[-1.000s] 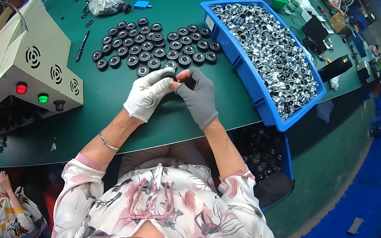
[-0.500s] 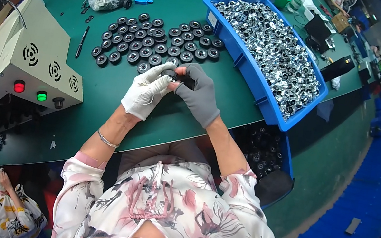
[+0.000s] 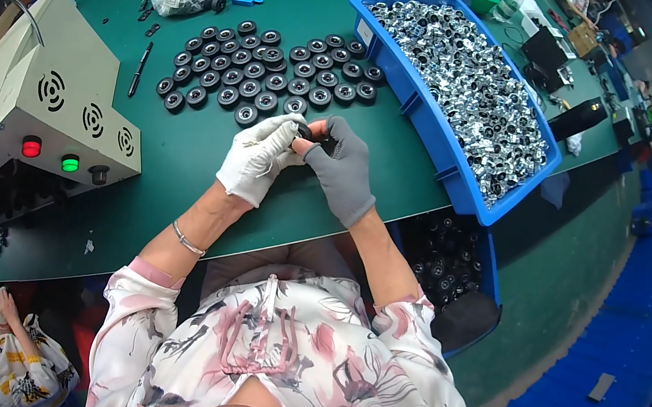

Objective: Assembling small black components, likely wheels or bearings, on a factory workbench.

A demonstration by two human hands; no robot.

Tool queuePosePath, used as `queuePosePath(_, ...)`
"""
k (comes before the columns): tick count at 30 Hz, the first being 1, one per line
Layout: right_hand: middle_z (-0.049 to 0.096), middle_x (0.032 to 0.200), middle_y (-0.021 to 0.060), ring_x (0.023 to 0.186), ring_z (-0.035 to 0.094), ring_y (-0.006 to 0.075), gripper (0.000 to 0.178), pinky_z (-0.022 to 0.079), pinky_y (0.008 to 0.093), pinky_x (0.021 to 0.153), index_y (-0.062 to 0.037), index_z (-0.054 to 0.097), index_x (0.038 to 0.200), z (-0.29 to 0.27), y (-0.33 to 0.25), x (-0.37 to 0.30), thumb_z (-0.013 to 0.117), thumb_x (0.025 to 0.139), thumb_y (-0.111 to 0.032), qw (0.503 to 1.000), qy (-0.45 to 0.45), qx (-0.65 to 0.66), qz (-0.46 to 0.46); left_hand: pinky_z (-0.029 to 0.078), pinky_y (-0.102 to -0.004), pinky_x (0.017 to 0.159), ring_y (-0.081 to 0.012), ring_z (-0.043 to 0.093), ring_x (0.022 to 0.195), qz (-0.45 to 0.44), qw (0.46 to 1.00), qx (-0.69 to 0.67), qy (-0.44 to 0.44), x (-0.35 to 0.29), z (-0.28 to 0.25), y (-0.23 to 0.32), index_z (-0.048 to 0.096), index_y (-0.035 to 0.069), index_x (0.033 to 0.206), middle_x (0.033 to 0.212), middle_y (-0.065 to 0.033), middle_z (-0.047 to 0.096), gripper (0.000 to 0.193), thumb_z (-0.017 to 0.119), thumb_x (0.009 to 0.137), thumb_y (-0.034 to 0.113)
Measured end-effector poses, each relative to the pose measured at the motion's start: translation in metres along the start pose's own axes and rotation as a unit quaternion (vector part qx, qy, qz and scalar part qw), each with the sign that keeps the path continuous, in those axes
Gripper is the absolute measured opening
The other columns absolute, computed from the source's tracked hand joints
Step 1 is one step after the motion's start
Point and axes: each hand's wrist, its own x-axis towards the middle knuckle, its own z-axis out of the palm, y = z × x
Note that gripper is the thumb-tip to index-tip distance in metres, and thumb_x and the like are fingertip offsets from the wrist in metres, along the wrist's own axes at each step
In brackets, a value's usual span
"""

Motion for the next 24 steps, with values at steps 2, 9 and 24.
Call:
queuePosePath(2, 0.065, 0.095, 0.0020, 0.086, 0.059, 0.0066, 0.017, 0.049, 0.0219, 0.076, 0.0003, 0.063, 0.102, -0.001, -0.005, 0.002, 0.071, 0.090, -0.009, 1.000, -0.005, -0.013, 0.014, 0.058, -0.0342, 0.081, -0.0158, 0.066, 0.096, -0.023, 1.000, -0.017, -0.008, -0.002, 0.003, 0.002, 0.063, -0.002, 0.121, 0.109, -0.0089, 0.067, 0.028, 0.064, 0.099, 0.017)
queuePosePath(9, 0.064, 0.094, 0.0014, 0.084, 0.058, 0.0059, 0.015, 0.046, 0.0204, 0.075, 0.0007, 0.062, 0.105, -0.011, -0.006, -0.002, 0.062, 0.096, -0.011, 0.992, -0.067, 0.092, 0.059, 0.059, -0.0318, 0.076, -0.0174, 0.067, 0.088, 0.028, 0.989, 0.130, -0.057, -0.003, 0.000, 0.010, 0.058, -0.005, 0.121, 0.105, -0.0104, 0.065, 0.033, 0.069, 0.092, 0.005)
queuePosePath(24, 0.059, 0.095, -0.0015, 0.084, 0.050, 0.0044, 0.016, 0.041, 0.0208, 0.076, -0.0029, 0.060, 0.101, -0.025, -0.020, -0.028, 0.063, 0.095, -0.018, 0.997, -0.064, -0.031, -0.033, 0.051, -0.0269, 0.072, -0.0124, 0.060, 0.079, 0.112, 0.961, 0.221, -0.121, -0.025, 0.020, 0.017, 0.056, -0.004, 0.124, 0.101, -0.0058, 0.060, 0.038, 0.071, 0.091, 0.007)
